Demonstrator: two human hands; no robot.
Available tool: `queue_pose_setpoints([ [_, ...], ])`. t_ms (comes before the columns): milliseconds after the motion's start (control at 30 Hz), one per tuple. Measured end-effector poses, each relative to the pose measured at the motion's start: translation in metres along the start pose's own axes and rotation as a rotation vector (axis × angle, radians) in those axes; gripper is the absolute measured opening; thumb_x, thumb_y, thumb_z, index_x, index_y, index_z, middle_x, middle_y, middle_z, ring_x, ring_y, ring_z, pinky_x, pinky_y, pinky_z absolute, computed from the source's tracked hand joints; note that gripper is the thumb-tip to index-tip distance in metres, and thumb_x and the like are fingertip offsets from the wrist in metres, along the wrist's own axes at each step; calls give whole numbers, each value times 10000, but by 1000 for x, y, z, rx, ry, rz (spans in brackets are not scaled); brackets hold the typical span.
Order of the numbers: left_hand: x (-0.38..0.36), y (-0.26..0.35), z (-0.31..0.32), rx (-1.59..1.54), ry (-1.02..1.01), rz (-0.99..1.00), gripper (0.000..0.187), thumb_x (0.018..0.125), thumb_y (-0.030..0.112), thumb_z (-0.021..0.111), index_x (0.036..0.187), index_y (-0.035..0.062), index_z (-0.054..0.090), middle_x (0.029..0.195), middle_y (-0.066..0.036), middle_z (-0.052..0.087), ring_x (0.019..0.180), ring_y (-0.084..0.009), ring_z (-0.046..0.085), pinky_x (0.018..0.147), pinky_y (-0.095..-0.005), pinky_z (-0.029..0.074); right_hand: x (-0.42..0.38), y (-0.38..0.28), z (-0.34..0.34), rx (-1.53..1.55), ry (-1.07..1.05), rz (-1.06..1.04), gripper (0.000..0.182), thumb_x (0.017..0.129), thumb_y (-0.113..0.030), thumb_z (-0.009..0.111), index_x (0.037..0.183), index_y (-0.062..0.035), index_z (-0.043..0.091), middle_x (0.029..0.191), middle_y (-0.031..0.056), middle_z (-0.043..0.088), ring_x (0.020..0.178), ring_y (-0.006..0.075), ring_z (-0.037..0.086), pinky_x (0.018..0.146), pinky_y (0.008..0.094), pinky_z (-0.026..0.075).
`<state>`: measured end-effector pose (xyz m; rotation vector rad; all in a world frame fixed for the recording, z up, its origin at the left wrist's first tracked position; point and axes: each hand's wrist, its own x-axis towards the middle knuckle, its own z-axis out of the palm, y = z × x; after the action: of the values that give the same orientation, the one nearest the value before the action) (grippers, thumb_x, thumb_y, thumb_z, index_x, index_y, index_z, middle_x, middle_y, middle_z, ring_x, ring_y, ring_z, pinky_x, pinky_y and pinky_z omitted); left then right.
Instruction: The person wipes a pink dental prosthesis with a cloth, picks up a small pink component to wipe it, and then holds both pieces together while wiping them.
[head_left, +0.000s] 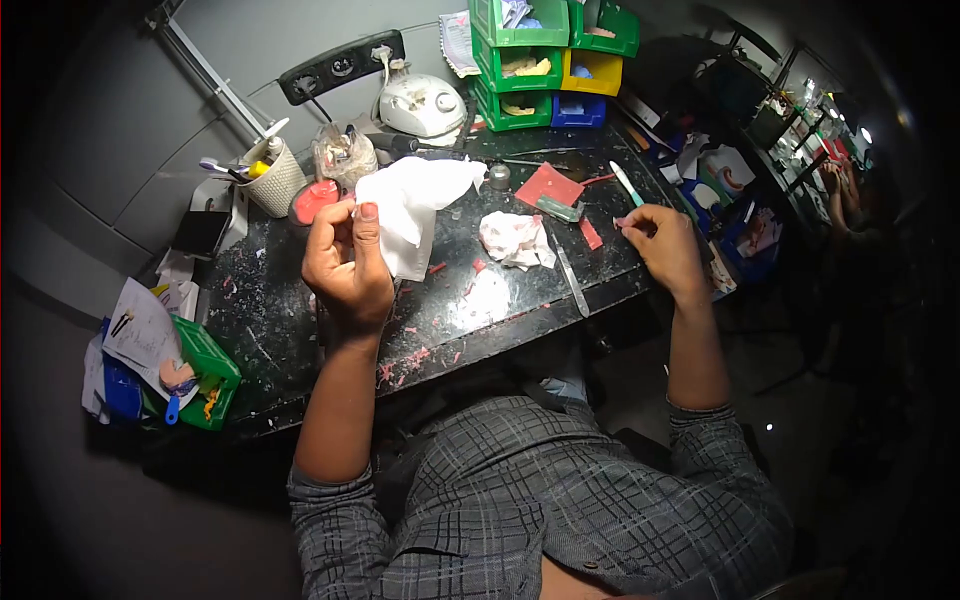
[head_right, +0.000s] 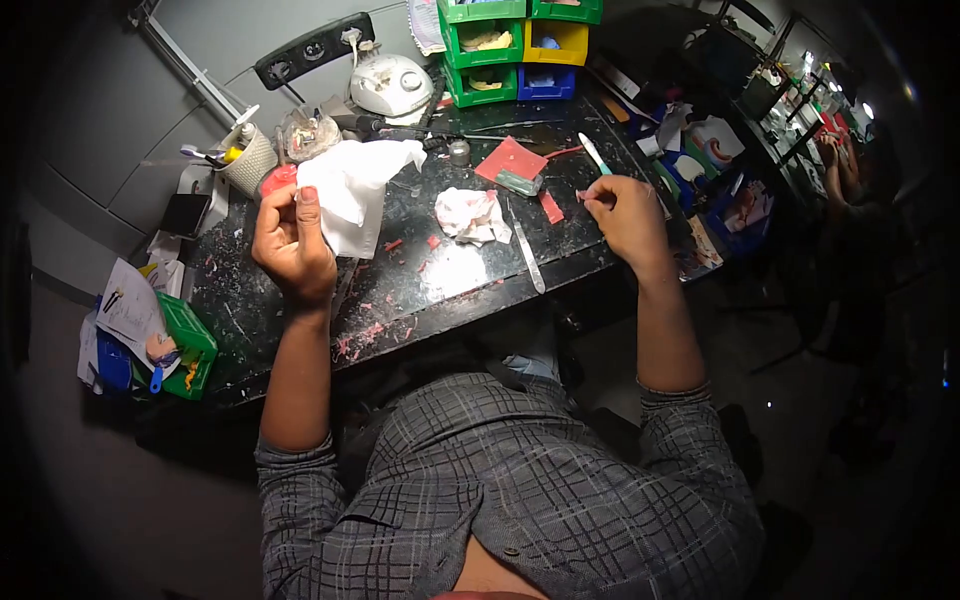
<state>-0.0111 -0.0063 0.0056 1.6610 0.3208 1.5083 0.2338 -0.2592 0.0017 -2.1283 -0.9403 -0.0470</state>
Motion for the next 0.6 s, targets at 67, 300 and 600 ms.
queue_pose_setpoints([
  [67, 1, -6, 0, 20, -30, 35, 109, 947, 89, 624, 933, -15, 596, 762, 3, 594, 688, -46, 525, 622, -200, 426, -5, 7, -3, -51, -41, 19, 84, 782, 3, 703, 860, 23, 679, 788, 113, 701, 714, 203, 679, 684, 302, 514],
  [300, 3, -12, -1, -3, -40, 15, 83, 945, 53, 616, 964, -27, 613, 835, -6, 622, 751, -46, 548, 683, -193, 437, -6, -36, 1, 22, -18, -184, 190, 771, -41, 742, 946, -2, 680, 867, 109, 667, 711, 191, 649, 668, 297, 507],
  [600, 6, -20, -1, -29, -46, -1, 97, 933, 69, 639, 916, -21, 608, 770, 5, 597, 684, -44, 528, 610, -199, 418, 30, -59, 75, -10, -313, -681, 211, 744, -120, 755, 941, -60, 708, 1032, 86, 647, 1018, 287, 592, 882, 374, 478],
])
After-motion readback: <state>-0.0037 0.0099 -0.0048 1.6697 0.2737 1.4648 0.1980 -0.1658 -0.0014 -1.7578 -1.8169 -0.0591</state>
